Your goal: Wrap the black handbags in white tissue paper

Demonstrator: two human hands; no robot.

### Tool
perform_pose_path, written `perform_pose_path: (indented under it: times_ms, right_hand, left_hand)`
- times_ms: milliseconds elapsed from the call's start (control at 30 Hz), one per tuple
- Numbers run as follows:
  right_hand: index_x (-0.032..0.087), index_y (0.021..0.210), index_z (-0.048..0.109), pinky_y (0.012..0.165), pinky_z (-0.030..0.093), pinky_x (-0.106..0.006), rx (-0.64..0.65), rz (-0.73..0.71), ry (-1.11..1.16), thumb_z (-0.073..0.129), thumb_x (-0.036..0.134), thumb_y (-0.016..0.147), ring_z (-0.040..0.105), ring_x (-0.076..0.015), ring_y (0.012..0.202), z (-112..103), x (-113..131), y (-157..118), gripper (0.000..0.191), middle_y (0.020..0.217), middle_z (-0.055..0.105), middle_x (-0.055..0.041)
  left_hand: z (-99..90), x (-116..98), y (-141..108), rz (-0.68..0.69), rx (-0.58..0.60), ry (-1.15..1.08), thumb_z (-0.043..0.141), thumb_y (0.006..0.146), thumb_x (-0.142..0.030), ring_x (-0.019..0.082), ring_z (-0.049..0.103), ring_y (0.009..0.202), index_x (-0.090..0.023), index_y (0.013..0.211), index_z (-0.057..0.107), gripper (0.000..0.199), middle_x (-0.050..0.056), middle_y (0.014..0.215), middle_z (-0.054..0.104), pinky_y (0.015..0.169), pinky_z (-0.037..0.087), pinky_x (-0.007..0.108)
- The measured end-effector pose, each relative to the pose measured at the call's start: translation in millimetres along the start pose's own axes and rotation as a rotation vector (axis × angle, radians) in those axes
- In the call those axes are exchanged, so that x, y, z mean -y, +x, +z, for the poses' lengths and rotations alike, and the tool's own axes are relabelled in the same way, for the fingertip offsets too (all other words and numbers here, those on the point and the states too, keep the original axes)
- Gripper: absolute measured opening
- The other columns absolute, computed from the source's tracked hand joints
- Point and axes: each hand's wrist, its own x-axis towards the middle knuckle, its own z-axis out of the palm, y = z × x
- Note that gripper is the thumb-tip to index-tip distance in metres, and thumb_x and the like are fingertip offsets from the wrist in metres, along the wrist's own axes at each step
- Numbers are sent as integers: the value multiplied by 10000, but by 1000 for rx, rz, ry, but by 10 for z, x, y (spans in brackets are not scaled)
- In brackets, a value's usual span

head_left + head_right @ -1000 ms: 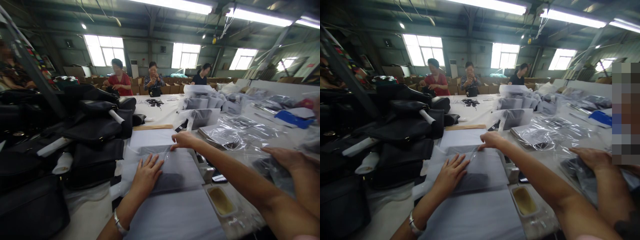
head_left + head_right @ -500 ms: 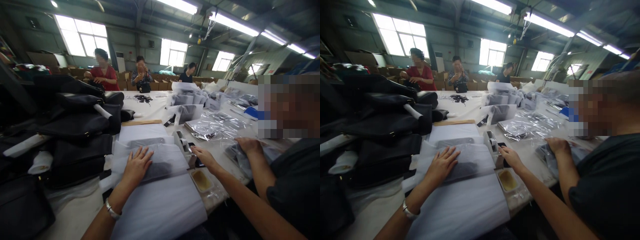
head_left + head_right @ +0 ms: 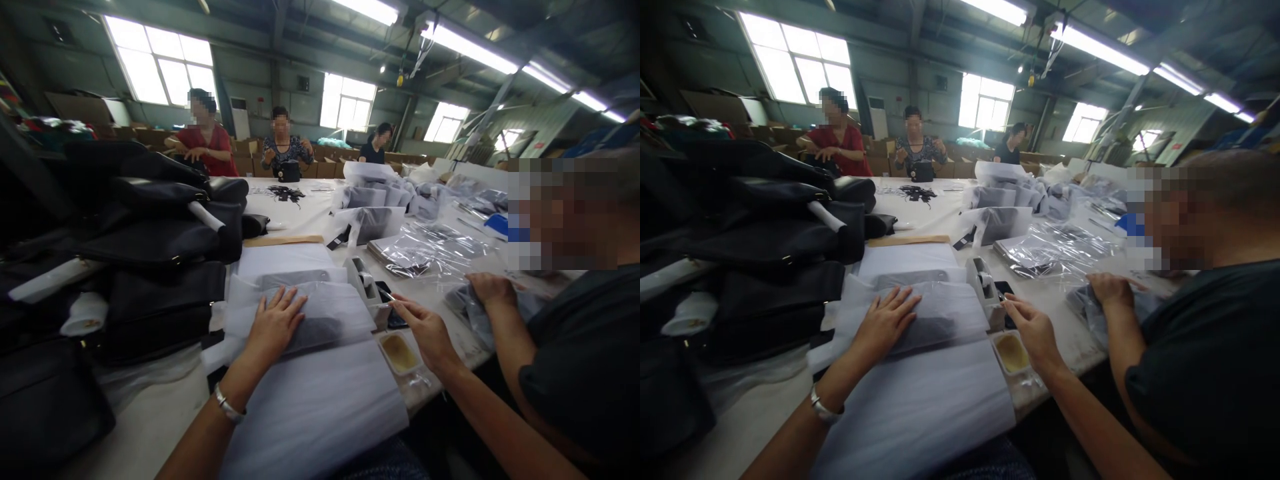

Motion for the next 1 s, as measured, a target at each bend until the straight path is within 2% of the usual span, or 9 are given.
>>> perform_pose_path:
  times_ms: [100,200,333,433,533,633,733,867,1000]
  right_hand:
    - [188,958,777,1026,489,-409,59,146,43,777,511,707,669,-265,1066,-70,-51,-104,409,1049,755,-89]
    - [166,865,775,828,585,-340,129,286,112,822,509,644,714,-229,868,-115,-123,-112,411,926,763,-96]
    - [164,823,766,601,561,-279,177,289,14,808,517,646,639,-144,586,-163,-266,6,397,776,735,-56]
    - [180,810,766,553,530,-303,192,154,-257,743,514,702,598,-153,515,-238,-372,100,352,708,720,-35]
    - [214,829,771,673,552,-360,166,-107,-550,645,480,794,678,-227,663,-358,-383,116,297,781,749,-51]
    - [241,984,766,849,538,-385,183,-413,-705,564,397,881,700,-254,903,-465,-239,85,276,987,757,-67]
    - [264,1110,732,886,527,-356,324,-620,-758,496,326,942,684,-219,963,-458,35,98,297,1053,743,-64]
    - [283,1101,731,831,525,-326,563,-777,-770,505,346,953,665,-196,906,-166,450,212,277,986,743,-58]
    - [267,990,756,752,490,-288,785,-880,-786,503,409,956,638,-179,794,381,769,336,292,861,721,-59]
  left_hand:
    - [-16,-10,-3,-5,6,-8,444,987,-336,323,407,1396,-316,1370,533,394,51,1492,483,1069,382,617]
    - [-9,-7,-5,-5,-2,-31,451,983,-336,328,404,1397,-319,1365,539,393,55,1487,491,1070,375,624]
    - [8,4,-4,-5,-10,-50,460,977,-341,329,396,1402,-324,1367,537,397,52,1487,492,1076,365,625]
    - [1,0,-1,-12,3,-38,461,978,-334,332,397,1401,-315,1367,536,397,52,1490,487,1068,369,629]
    - [-13,-6,5,-14,19,-36,463,978,-328,334,398,1400,-311,1370,534,398,50,1496,477,1064,371,631]
    - [-32,5,23,-8,38,-52,473,975,-333,332,383,1410,-312,1377,526,406,43,1506,463,1065,374,627]
    - [-70,40,55,-13,51,-88,476,972,-334,319,381,1413,-298,1430,463,459,53,1501,470,1078,373,605]
    - [-151,125,88,-14,48,-173,397,985,-237,249,439,1383,-259,1464,418,480,63,1478,502,1109,389,489]
    - [-209,253,77,-114,21,-230,352,950,-120,215,544,1292,-261,1454,438,531,36,1497,482,1048,472,365]
